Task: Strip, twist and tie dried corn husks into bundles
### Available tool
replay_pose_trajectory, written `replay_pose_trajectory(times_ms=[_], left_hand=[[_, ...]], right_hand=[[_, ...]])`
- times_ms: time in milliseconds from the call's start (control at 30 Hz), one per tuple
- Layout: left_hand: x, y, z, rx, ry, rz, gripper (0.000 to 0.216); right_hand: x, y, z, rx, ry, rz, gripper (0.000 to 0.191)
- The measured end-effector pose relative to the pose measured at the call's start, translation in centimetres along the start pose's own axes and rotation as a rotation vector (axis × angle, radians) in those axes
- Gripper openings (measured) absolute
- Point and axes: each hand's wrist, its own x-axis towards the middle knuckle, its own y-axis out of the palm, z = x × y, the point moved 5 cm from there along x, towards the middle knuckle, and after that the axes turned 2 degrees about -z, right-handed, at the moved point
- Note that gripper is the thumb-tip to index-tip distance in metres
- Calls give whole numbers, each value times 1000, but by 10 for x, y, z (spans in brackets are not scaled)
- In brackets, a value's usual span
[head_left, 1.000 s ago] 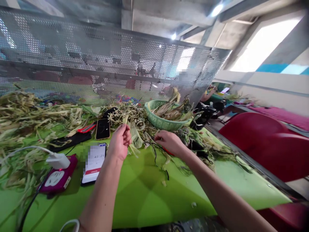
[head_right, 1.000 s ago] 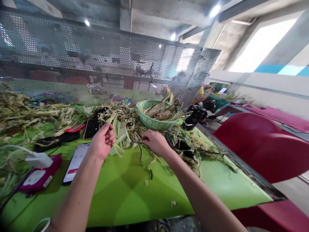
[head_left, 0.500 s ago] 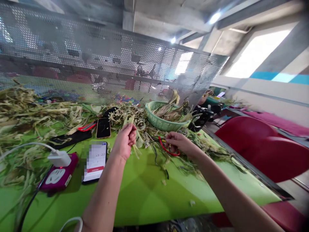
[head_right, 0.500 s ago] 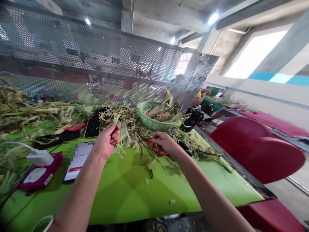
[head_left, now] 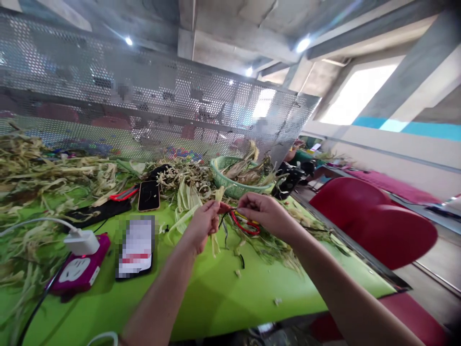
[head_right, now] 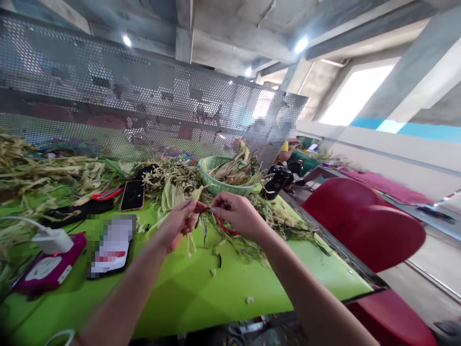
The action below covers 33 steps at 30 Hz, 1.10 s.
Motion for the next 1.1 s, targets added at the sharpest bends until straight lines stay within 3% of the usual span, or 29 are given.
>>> replay_pose_trajectory(times_ms=[233, 367, 533, 667, 867, 1100], left_hand=[[-1, 2, 5, 6, -121, 1, 28], [-4, 1, -10, -145, -63, 12, 26], [-9, -4, -33, -267, 55, -47, 24], [-12, -8, -42, -299, 88, -54, 21], [-13, -18, -57, -357, 161, -78, 20], [-13, -18, -54, -325, 142, -86, 19]], right_hand=[[0, -7, -14, -49, -19, -84, 21], [-12, -28, -58, -162, 45, -46, 22], [-37, -75, -127, -93, 247, -252, 30], [-48, -92, -156, -74, 287, -365, 32], [-57, -103, -169, -49, 322, -493, 25], [-71, -120, -161, 147, 365, -610, 35]])
